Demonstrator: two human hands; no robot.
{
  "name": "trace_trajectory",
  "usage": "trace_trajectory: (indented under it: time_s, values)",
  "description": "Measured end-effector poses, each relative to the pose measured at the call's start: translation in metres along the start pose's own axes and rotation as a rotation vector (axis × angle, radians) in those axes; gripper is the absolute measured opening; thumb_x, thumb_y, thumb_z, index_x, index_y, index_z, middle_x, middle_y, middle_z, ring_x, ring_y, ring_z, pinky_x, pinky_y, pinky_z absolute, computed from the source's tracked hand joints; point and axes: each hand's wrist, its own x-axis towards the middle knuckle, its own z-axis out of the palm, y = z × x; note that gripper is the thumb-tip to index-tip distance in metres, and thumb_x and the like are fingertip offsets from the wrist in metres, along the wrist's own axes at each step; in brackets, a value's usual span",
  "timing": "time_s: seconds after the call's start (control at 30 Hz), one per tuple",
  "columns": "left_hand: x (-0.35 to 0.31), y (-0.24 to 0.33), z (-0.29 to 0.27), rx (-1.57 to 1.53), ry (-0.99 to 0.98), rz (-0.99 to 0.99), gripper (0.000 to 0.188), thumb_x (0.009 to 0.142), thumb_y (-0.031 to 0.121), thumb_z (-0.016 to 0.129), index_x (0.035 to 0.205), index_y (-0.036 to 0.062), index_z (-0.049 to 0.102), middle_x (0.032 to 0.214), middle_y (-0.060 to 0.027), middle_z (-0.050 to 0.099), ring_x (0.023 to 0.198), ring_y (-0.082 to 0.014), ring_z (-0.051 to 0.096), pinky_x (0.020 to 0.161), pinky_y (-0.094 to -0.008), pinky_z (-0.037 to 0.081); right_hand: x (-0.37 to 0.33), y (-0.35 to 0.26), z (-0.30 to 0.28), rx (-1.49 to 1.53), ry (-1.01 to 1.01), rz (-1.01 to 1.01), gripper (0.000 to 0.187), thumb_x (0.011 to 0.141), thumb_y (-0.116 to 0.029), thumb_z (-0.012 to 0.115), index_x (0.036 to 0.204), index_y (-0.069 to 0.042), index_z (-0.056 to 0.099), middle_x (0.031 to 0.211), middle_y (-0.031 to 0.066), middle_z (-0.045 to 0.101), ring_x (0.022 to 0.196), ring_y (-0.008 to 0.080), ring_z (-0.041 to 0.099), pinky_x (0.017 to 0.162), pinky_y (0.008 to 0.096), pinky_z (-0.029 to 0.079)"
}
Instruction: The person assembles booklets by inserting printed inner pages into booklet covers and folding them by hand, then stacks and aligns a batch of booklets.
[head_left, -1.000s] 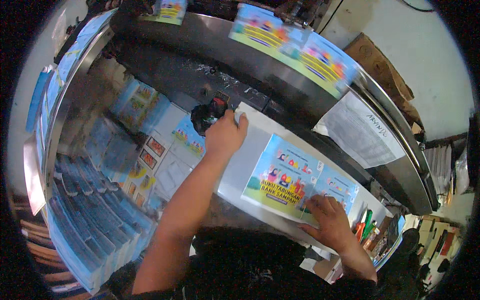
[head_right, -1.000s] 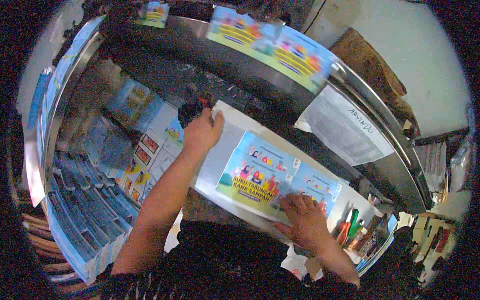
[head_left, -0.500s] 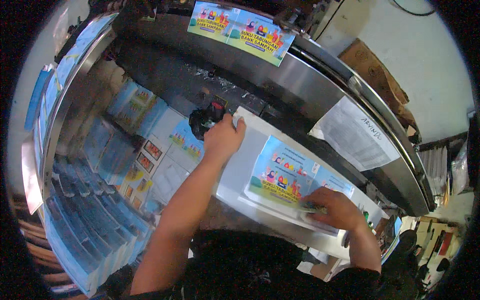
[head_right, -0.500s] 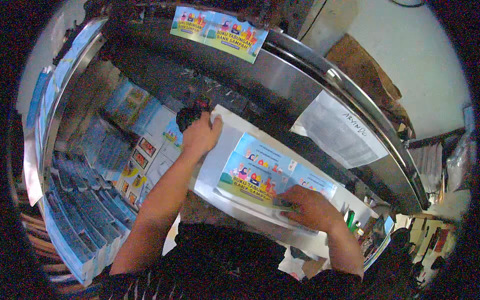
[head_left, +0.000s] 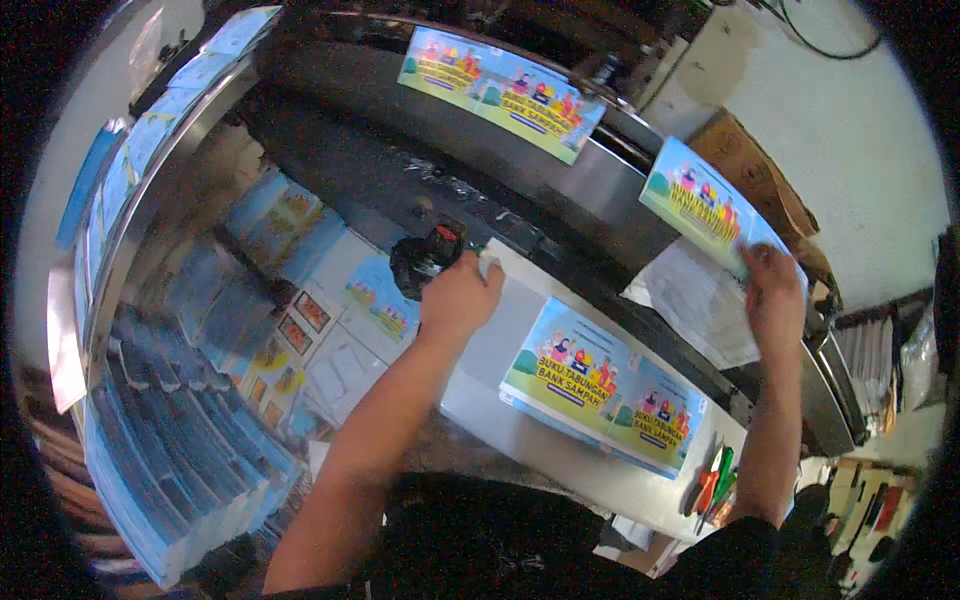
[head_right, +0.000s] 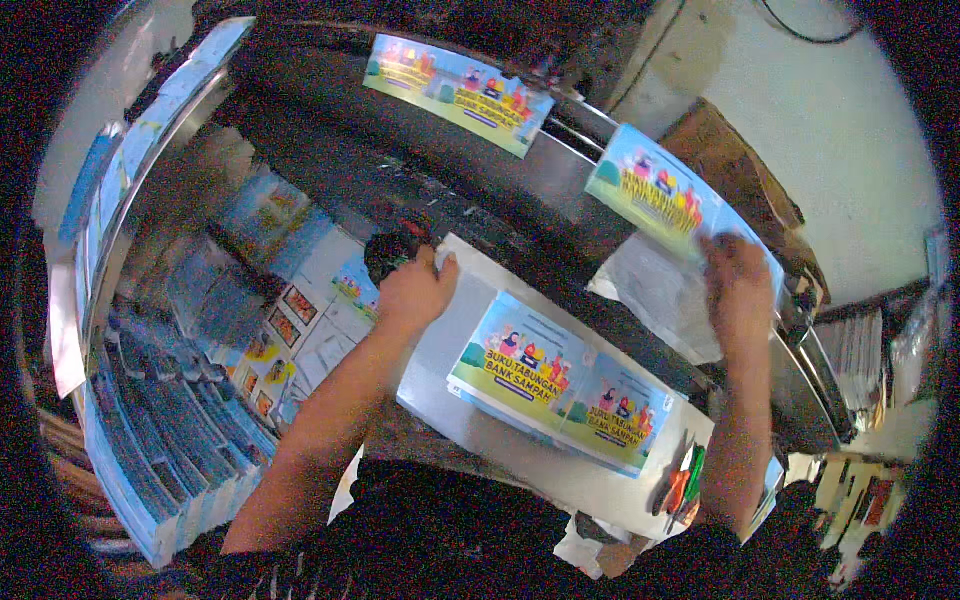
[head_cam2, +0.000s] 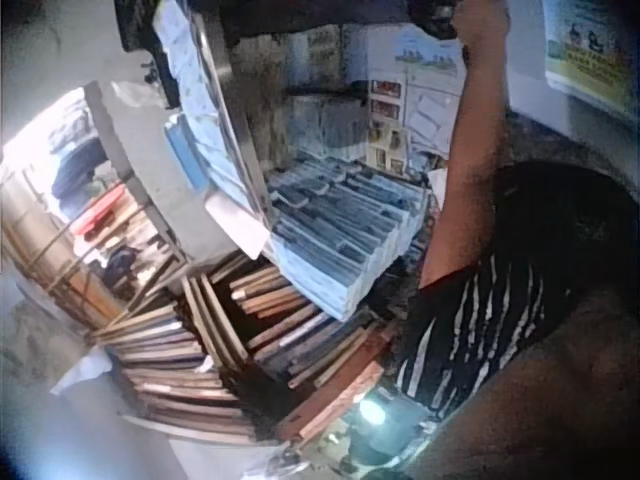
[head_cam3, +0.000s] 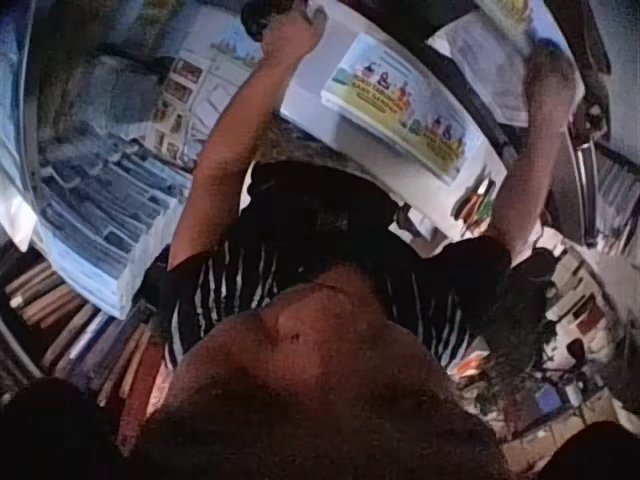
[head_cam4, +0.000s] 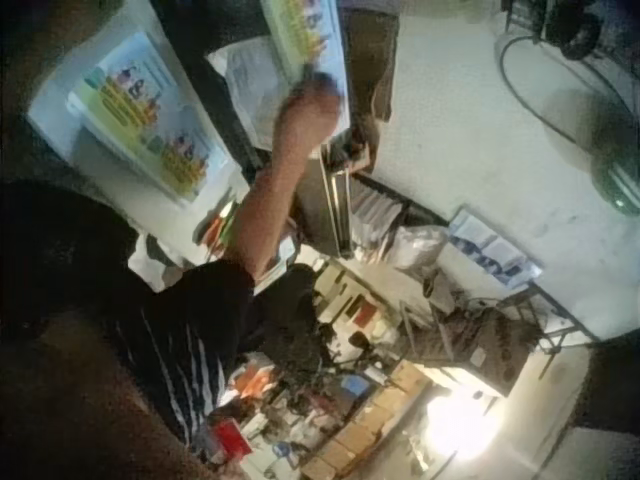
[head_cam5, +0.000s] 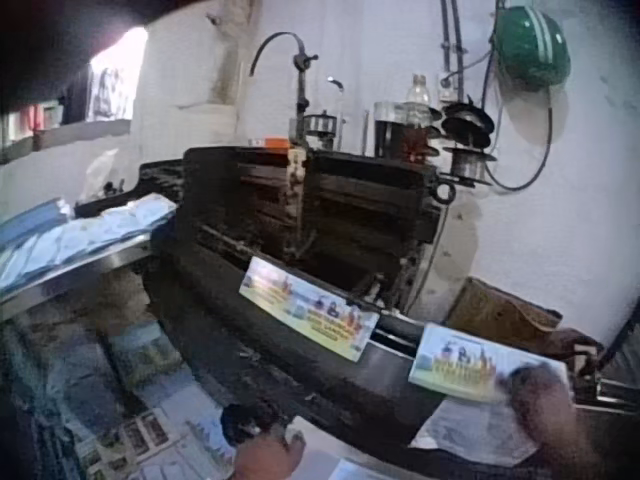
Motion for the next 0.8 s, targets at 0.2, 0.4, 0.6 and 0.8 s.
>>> trace_trajectory:
  time_s: [0.2, 0.4, 0.6, 0.8]
  values:
    - [-0.002, -0.006, 0.004, -0.002, 0.037, 0.038, 0.047, 0.095, 0.045, 0.044, 0.107, 0.0009, 0.058, 0.091, -0.0251, 0.070, 0.086, -0.0423, 0.069, 0.078, -0.0541, 0.053, -0.096, -0.113, -0.005, 0.486, -0.392, 0.013, 0.059, 0.069, -0.023, 0.083, 0.122, -0.005, 0.063, 0.119, 0.0179, 0.060, 0.107, 0.0380, 0.057, 0.093, 0.0455, 0.048]
    - [0.002, -0.006, 0.005, -0.027, 0.068, 0.054, 0.045, 0.095, 0.044, 0.046, 0.102, 0.0008, 0.058, 0.088, -0.0249, 0.069, 0.081, -0.0418, 0.069, 0.074, -0.0535, 0.054, -0.125, -0.162, -0.038, 0.641, -0.662, -0.086, 0.067, 0.067, -0.031, 0.084, 0.124, -0.007, 0.062, 0.124, 0.0175, 0.054, 0.111, 0.0383, 0.053, 0.095, 0.0468, 0.047]
    - [0.003, -0.008, 0.006, -0.017, 0.080, 0.060, 0.045, 0.095, 0.044, 0.046, 0.104, 0.0009, 0.058, 0.085, -0.0244, 0.070, 0.081, -0.0419, 0.069, 0.074, -0.0540, 0.054, -0.131, -0.177, -0.035, 0.492, -0.554, -0.102, 0.073, 0.064, -0.032, 0.084, 0.127, -0.005, 0.057, 0.119, 0.0161, 0.053, 0.110, 0.0360, 0.052, 0.093, 0.0466, 0.047]
    - [-0.002, -0.007, 0.001, 0.011, 0.036, 0.026, 0.046, 0.095, 0.045, 0.045, 0.106, 0.0015, 0.057, 0.088, -0.0242, 0.070, 0.082, -0.0422, 0.069, 0.076, -0.0537, 0.054, -0.120, -0.169, -0.045, 0.523, -0.602, -0.117, 0.064, 0.066, -0.024, 0.080, 0.124, -0.006, 0.059, 0.117, 0.0150, 0.055, 0.108, 0.0344, 0.054, 0.091, 0.0455, 0.049]
